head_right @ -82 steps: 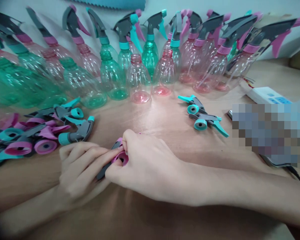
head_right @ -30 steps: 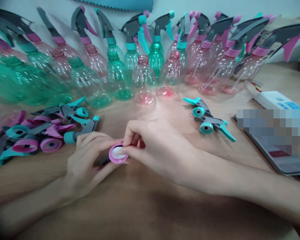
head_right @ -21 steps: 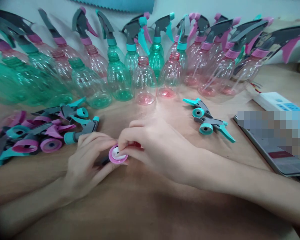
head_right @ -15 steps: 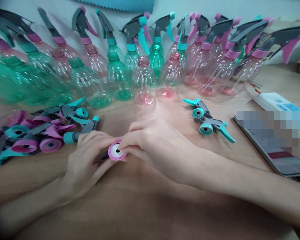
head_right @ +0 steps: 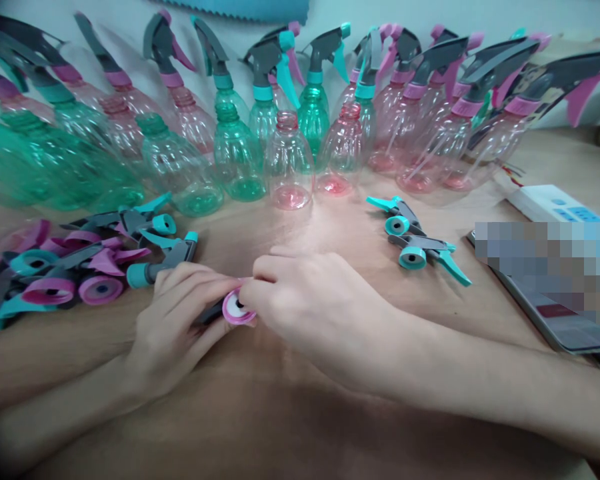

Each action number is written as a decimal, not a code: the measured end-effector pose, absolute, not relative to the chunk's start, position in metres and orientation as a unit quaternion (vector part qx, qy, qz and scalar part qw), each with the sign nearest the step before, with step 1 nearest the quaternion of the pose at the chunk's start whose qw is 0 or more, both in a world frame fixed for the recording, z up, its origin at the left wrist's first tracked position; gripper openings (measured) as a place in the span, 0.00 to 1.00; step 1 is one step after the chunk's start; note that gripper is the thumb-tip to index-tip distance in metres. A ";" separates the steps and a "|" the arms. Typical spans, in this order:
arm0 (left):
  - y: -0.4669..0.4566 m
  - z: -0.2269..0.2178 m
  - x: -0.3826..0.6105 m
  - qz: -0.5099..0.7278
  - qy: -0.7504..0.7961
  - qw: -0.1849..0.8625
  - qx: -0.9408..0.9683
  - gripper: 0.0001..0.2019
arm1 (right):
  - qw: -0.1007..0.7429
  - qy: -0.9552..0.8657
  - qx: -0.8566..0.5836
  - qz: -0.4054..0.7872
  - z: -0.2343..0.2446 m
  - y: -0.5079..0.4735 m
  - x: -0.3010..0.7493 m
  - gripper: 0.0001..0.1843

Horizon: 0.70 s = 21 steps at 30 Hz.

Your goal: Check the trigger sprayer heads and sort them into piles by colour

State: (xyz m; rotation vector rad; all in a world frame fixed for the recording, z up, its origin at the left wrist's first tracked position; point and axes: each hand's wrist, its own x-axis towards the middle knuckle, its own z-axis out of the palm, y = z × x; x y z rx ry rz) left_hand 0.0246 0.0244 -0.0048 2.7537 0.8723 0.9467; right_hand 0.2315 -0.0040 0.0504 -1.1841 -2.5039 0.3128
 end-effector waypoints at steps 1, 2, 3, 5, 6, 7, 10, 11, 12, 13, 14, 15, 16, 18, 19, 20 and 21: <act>0.025 -0.005 0.024 0.309 0.288 0.050 0.905 0.10 | 0.175 -0.890 -0.411 0.090 0.050 -0.005 0.230 0.11; 0.025 -0.005 0.024 0.309 0.289 0.052 0.905 0.10 | 0.174 -0.897 -0.400 0.068 0.049 -0.006 0.229 0.11; 0.025 -0.005 0.024 0.307 0.291 0.054 0.904 0.10 | 0.174 -0.904 -0.388 0.046 0.048 -0.007 0.228 0.12; 0.024 -0.005 0.024 0.303 0.296 0.061 0.904 0.10 | 0.185 -0.907 -0.377 0.017 0.044 -0.008 0.225 0.13; 0.024 -0.005 0.024 0.301 0.296 0.064 0.904 0.10 | 0.197 -0.907 -0.371 0.011 0.042 -0.008 0.224 0.13; 0.024 -0.004 0.024 0.301 0.295 0.065 0.905 0.11 | 0.212 -0.906 -0.366 0.011 0.040 -0.008 0.223 0.13; 0.023 -0.003 0.024 0.302 0.278 0.066 0.910 0.11 | 0.251 -0.898 -0.361 0.034 0.033 -0.006 0.220 0.13; 0.023 -0.003 0.024 0.305 0.272 0.065 0.910 0.11 | 0.261 -0.893 -0.365 0.043 0.032 -0.006 0.219 0.13; 0.023 -0.003 0.024 0.310 0.268 0.063 0.910 0.10 | 0.271 -0.885 -0.375 0.054 0.030 -0.007 0.218 0.12; 0.023 -0.002 0.024 0.314 0.267 0.061 0.909 0.10 | 0.282 -0.875 -0.388 0.065 0.028 -0.007 0.217 0.11; 0.023 -0.002 0.024 0.319 0.268 0.061 0.907 0.10 | 0.293 -0.863 -0.404 0.074 0.026 -0.007 0.217 0.10; 0.023 -0.002 0.024 0.323 0.272 0.062 0.904 0.09 | 0.303 -0.852 -0.420 0.078 0.025 -0.007 0.216 0.08; 0.023 -0.002 0.025 0.325 0.276 0.067 0.902 0.09 | 0.313 -0.843 -0.431 0.078 0.023 -0.007 0.216 0.07; 0.023 -0.002 0.026 0.329 0.286 0.083 0.896 0.09 | 0.328 -0.840 -0.426 0.066 0.022 -0.004 0.218 0.06; 0.023 -0.001 0.026 0.331 0.289 0.093 0.893 0.09 | 0.331 -0.848 -0.409 0.060 0.021 -0.002 0.219 0.06; 0.022 -0.001 0.027 0.336 0.292 0.104 0.890 0.08 | 0.329 -0.858 -0.389 0.059 0.021 -0.001 0.221 0.06; 0.022 -0.001 0.027 0.343 0.291 0.114 0.886 0.08 | 0.324 -0.868 -0.372 0.063 0.022 0.001 0.223 0.06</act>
